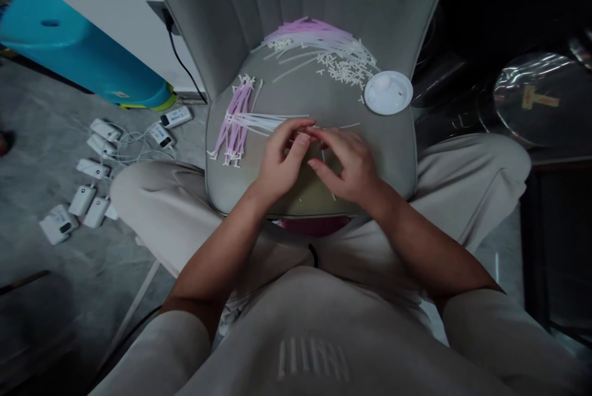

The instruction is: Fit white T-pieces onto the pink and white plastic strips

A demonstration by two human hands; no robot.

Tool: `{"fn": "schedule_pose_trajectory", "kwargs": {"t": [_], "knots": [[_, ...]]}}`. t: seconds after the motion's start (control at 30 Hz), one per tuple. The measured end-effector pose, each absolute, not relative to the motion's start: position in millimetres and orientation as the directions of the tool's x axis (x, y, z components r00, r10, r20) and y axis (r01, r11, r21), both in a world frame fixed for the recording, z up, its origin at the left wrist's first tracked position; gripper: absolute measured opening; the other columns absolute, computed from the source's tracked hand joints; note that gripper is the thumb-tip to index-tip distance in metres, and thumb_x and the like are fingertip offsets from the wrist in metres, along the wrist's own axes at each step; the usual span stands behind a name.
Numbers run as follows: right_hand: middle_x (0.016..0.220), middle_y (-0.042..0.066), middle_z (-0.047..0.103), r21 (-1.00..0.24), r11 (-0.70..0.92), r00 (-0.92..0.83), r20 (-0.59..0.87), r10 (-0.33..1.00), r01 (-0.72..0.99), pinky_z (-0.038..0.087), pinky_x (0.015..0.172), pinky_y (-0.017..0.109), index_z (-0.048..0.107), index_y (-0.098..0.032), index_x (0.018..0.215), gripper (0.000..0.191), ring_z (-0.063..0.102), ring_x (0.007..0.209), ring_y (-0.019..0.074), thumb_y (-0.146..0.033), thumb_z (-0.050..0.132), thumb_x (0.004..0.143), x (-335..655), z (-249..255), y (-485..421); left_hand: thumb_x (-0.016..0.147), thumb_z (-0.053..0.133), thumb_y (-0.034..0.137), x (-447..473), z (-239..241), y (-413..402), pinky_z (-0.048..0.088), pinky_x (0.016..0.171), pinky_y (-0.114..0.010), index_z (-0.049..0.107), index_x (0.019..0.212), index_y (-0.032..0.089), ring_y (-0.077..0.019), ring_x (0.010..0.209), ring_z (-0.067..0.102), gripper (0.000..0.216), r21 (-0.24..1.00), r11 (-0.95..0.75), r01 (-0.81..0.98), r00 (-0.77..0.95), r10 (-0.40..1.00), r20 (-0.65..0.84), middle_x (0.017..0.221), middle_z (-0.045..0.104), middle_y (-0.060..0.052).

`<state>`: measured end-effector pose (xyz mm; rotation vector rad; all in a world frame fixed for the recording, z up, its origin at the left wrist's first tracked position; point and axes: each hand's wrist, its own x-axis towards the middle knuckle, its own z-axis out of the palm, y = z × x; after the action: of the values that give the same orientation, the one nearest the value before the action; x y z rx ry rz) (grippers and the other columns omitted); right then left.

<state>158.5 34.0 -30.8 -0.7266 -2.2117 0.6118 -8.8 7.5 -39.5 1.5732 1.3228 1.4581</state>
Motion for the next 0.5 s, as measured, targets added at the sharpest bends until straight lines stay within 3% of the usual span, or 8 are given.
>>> {"fn": "schedule_pose_trajectory", "kwargs": {"t": [0.13, 0.23, 0.33, 0.4, 0.5], "knots": [[0.127, 0.013, 0.068, -0.709, 0.648, -0.426, 0.514, 0.744, 0.278, 0.053, 0.102, 0.047, 0.049, -0.02, 0.141, 0.052, 0.066, 0.115, 0.0258, -0.048, 0.052, 0.097, 157, -33, 34, 0.093, 0.049, 0.069, -3, -37, 7, 0.054, 0.067, -0.027, 0.07, 0.09, 0.021, -0.0139, 0.076, 0.067, 0.053, 0.961, -0.257, 0.103, -0.162, 0.949, 0.271, 0.095, 0.075, -0.006], [0.136, 0.014, 0.063, -0.775, 0.573, -0.366, 0.468, 0.804, 0.266, 0.055, 0.102, 0.049, 0.046, -0.021, 0.141, 0.059, 0.064, 0.122, 0.027, -0.057, 0.054, 0.095, 153, -36, 34, 0.093, 0.036, 0.078, -4, -32, 7, 0.055, 0.062, -0.028, 0.069, 0.089, 0.021, -0.0142, 0.07, 0.068, 0.065, 0.988, -0.124, -0.096, -0.208, 0.973, 0.102, 0.092, 0.076, -0.007], [0.136, 0.012, 0.064, -0.876, 0.436, -0.338, 0.353, 0.872, 0.208, 0.058, 0.098, 0.045, 0.047, -0.023, 0.14, 0.062, 0.066, 0.118, 0.0244, -0.063, 0.053, 0.093, 149, -38, 33, 0.095, 0.018, 0.079, -5, -25, 6, 0.062, 0.076, -0.034, 0.067, 0.102, 0.022, -0.0202, 0.093, 0.076, 0.076, 0.97, -0.019, -0.243, -0.141, 0.99, -0.016, 0.109, 0.077, -0.009], [0.125, 0.01, 0.069, -0.918, 0.359, -0.334, 0.29, 0.897, 0.167, 0.061, 0.092, 0.04, 0.053, -0.022, 0.134, 0.063, 0.069, 0.107, 0.0215, -0.067, 0.053, 0.091, 146, -39, 31, 0.098, 0.012, 0.074, -4, -21, 3, 0.062, 0.089, -0.039, 0.066, 0.111, 0.023, -0.0236, 0.112, 0.073, 0.076, 0.958, -0.006, -0.288, -0.063, 0.998, -0.013, 0.12, 0.075, -0.009], [0.091, 0.004, 0.073, -0.942, 0.295, -0.363, 0.222, 0.905, 0.159, 0.061, 0.074, 0.033, 0.066, -0.02, 0.102, 0.052, 0.069, 0.08, 0.0169, -0.069, 0.055, 0.088, 144, -40, 27, 0.099, 0.008, 0.072, 3, -19, -2, 0.061, 0.095, -0.044, 0.064, 0.121, 0.026, -0.0259, 0.122, 0.069, 0.076, 0.946, 0.037, -0.321, 0.061, 0.998, -0.018, 0.127, 0.072, -0.008]]}}
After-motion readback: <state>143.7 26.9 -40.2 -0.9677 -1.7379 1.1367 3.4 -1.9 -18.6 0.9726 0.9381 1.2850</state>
